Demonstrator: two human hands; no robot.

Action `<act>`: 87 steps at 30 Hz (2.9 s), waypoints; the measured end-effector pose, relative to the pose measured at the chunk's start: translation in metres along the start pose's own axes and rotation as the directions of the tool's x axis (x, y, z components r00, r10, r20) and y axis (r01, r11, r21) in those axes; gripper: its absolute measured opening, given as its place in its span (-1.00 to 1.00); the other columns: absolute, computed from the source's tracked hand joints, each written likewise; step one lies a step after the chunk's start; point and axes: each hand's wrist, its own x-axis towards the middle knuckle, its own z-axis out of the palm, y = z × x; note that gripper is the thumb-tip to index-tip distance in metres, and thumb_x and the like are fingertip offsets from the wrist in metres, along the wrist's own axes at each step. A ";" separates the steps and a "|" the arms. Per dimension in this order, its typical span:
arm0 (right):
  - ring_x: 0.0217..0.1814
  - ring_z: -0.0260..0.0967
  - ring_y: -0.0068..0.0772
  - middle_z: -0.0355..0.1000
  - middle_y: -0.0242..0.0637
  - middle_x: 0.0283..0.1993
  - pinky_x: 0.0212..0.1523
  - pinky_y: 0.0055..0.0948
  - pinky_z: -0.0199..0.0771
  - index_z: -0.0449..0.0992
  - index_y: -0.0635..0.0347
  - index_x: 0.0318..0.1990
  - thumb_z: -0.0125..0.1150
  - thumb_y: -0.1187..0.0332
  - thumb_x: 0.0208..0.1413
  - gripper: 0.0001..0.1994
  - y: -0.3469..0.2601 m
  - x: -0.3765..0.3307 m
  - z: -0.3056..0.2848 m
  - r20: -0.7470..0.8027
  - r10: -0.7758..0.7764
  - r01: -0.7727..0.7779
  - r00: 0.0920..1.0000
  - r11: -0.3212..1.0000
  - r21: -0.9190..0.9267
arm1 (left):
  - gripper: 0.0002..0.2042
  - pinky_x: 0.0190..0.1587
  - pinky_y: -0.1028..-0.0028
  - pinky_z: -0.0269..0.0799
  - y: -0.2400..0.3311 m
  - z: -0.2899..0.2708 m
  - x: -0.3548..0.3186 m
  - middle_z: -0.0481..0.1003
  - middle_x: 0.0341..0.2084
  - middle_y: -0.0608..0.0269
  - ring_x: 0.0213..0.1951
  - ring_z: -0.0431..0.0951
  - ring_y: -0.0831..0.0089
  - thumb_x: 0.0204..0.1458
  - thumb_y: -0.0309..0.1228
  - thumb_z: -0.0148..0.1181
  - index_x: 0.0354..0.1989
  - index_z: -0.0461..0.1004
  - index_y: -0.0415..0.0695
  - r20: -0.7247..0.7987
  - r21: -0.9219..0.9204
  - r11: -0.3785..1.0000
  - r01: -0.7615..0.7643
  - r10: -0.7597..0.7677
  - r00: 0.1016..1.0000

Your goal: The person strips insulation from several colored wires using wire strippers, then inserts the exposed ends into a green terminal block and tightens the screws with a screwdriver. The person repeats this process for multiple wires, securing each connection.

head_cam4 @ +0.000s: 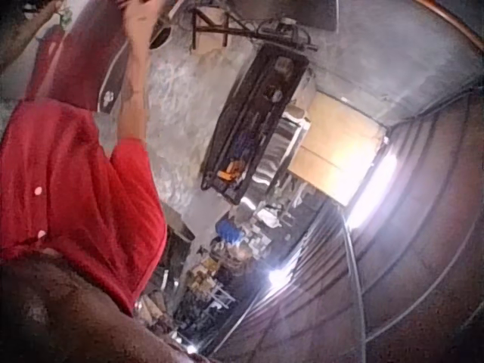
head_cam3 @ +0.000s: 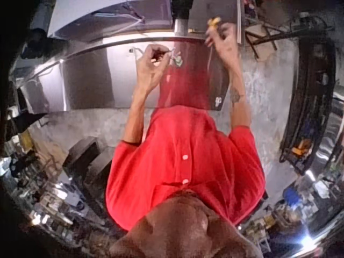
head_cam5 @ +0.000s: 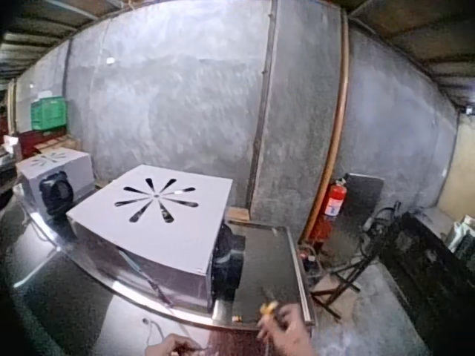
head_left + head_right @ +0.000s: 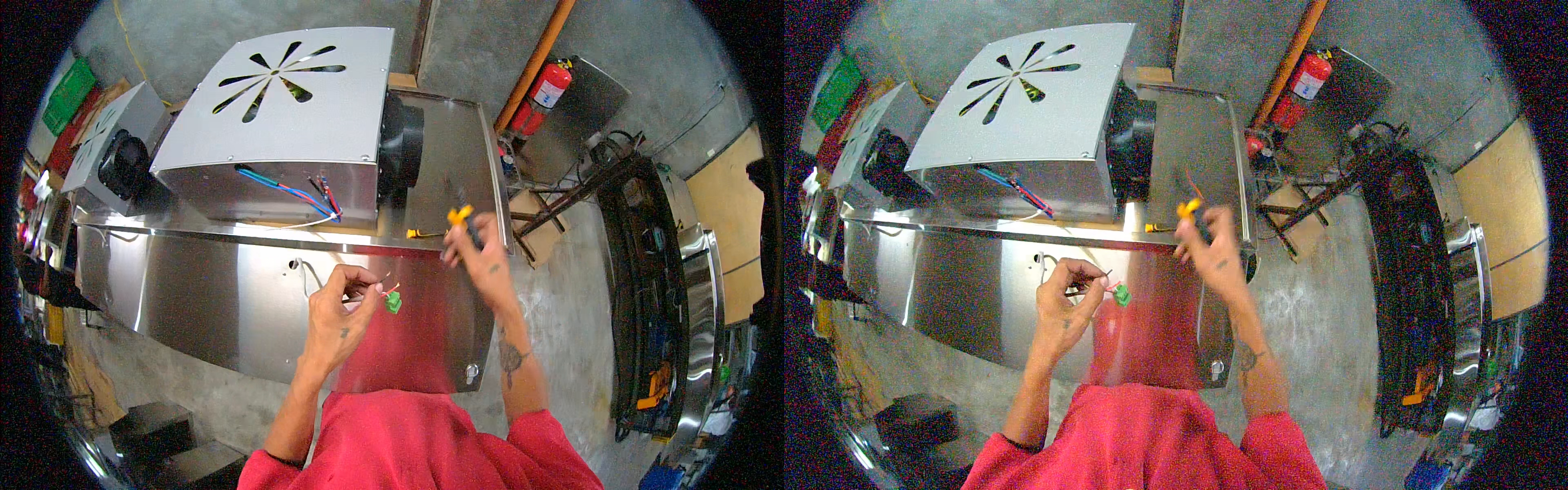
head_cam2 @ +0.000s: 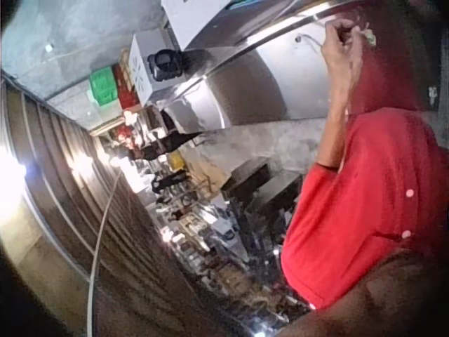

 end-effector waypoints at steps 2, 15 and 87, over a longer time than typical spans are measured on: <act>-0.32 0.54 -0.51 0.55 -0.32 -0.21 -0.28 -0.47 0.56 0.45 0.21 -0.01 0.10 0.15 0.53 -0.73 0.006 -0.038 0.016 0.127 0.232 -0.233 0.964 0.973 -0.011 | -0.83 -0.14 0.45 0.58 -0.001 0.001 0.000 0.66 -0.30 0.18 -0.29 0.62 0.53 0.22 -0.50 0.36 -0.12 0.51 -0.26 0.035 -0.010 1.000 0.019 -0.018 0.999; -0.04 0.43 -0.47 0.54 -0.30 -0.03 0.09 -0.34 0.47 0.50 0.20 0.23 0.09 0.04 0.52 -0.58 0.021 -0.116 0.053 0.321 0.182 -0.164 0.930 0.983 -0.083 | -0.82 -0.20 0.53 0.50 0.002 -0.002 -0.004 0.57 -0.34 0.33 -0.32 0.52 0.62 0.19 -0.53 0.38 -0.17 0.46 -0.22 0.057 -0.150 0.973 0.174 -0.167 0.984; 0.03 0.42 0.02 0.37 0.03 0.04 0.11 -0.16 0.43 0.36 0.37 0.18 0.15 0.29 0.46 -0.66 -0.010 -0.112 0.060 0.398 -0.045 0.205 0.916 0.907 -0.368 | -0.86 -0.26 0.52 0.45 -0.002 -0.027 0.000 0.60 -0.38 0.30 -0.35 0.51 0.63 0.22 -0.44 0.30 -0.20 0.52 -0.26 0.295 0.053 0.969 0.241 -0.246 0.923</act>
